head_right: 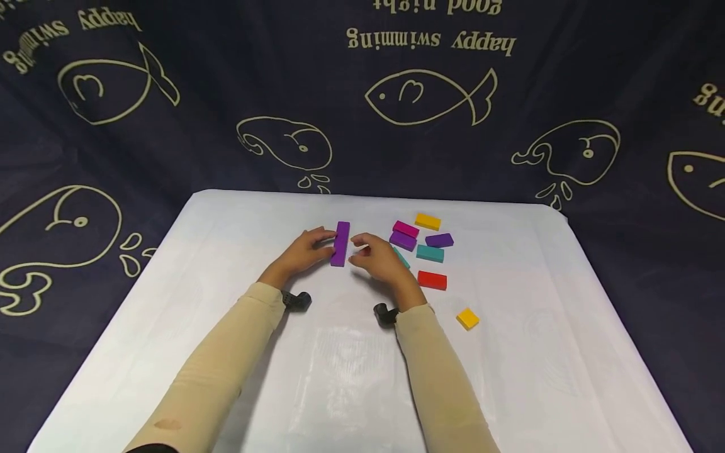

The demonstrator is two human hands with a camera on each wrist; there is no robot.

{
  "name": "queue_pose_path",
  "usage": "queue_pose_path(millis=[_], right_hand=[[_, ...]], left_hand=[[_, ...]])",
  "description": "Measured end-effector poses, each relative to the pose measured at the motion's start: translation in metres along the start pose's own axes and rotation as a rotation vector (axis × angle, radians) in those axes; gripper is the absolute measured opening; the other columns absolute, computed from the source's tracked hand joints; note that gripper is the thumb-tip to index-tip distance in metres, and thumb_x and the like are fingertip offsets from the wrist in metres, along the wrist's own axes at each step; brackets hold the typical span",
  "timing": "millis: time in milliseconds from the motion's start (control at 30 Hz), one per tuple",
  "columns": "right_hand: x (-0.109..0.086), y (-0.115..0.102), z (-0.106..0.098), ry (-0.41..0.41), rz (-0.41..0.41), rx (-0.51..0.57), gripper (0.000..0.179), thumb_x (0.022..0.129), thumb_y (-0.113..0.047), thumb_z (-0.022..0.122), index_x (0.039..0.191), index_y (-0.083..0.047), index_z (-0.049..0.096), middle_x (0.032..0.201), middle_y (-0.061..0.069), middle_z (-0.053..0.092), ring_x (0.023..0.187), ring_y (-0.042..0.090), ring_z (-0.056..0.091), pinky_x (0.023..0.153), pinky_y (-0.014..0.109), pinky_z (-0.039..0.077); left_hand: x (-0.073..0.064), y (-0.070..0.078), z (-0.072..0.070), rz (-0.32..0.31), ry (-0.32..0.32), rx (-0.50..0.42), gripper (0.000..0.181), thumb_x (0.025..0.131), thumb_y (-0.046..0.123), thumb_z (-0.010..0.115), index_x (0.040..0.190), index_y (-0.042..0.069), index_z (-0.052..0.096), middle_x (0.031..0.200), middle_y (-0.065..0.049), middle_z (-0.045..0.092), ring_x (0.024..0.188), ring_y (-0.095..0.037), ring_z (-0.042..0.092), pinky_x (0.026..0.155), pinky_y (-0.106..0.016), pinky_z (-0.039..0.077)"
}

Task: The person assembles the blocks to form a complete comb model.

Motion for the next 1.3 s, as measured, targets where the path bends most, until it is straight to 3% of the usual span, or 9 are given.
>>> queue_pose_path(millis=[300,533,733,1300], right_hand=[[-0.024,0.014,-0.038,0.104,-0.048,-0.062,0.047,0.094,-0.019,0.068,0.136,-0.002,0.055,0.133,0.016,0.058,0.114,0.030,0.058,0.093,0.047,0.051],[-0.036,0.030,-0.059,0.095,0.023,-0.167,0.046,0.095,-0.018,0.066,0.137,-0.002,0.055,0.137,0.017,0.055,0.125,0.034,0.051,0.109,0.053,0.037],[-0.037,0.039,-0.059,0.041,0.029,-0.242,0.048,0.094,-0.017,0.066,0.138,-0.001,0.054,0.138,0.020,0.054,0.122,0.035,0.051,0.110,0.054,0.036],[-0.034,0.050,-0.050,-0.051,0.034,-0.236,0.061,0.091,-0.016,0.069,0.147,-0.007,0.046,0.145,0.018,0.047,0.120,0.035,0.046,0.106,0.056,0.038]], left_hand=[[-0.003,0.004,0.001,0.015,0.021,0.016,0.045,0.092,0.022,0.070,0.133,0.007,0.063,0.141,-0.014,0.055,0.144,-0.031,0.033,0.122,-0.046,0.006],[-0.005,0.003,0.001,0.011,0.034,0.015,0.043,0.092,0.021,0.071,0.132,0.007,0.064,0.140,-0.012,0.057,0.144,-0.030,0.034,0.122,-0.045,0.007],[-0.005,0.004,0.001,0.029,0.044,0.027,0.043,0.090,0.020,0.072,0.129,0.006,0.065,0.138,-0.011,0.059,0.143,-0.031,0.035,0.121,-0.047,0.009],[-0.004,0.007,0.002,0.054,0.044,0.065,0.043,0.089,0.021,0.073,0.129,0.007,0.066,0.137,-0.010,0.060,0.142,-0.032,0.037,0.121,-0.051,0.010]])
Point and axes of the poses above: each hand's wrist, its own x-axis towards the middle knuckle, its own z-axis out of the palm, y = z × x, the point moved 7 cm from there along x, towards the middle knuckle
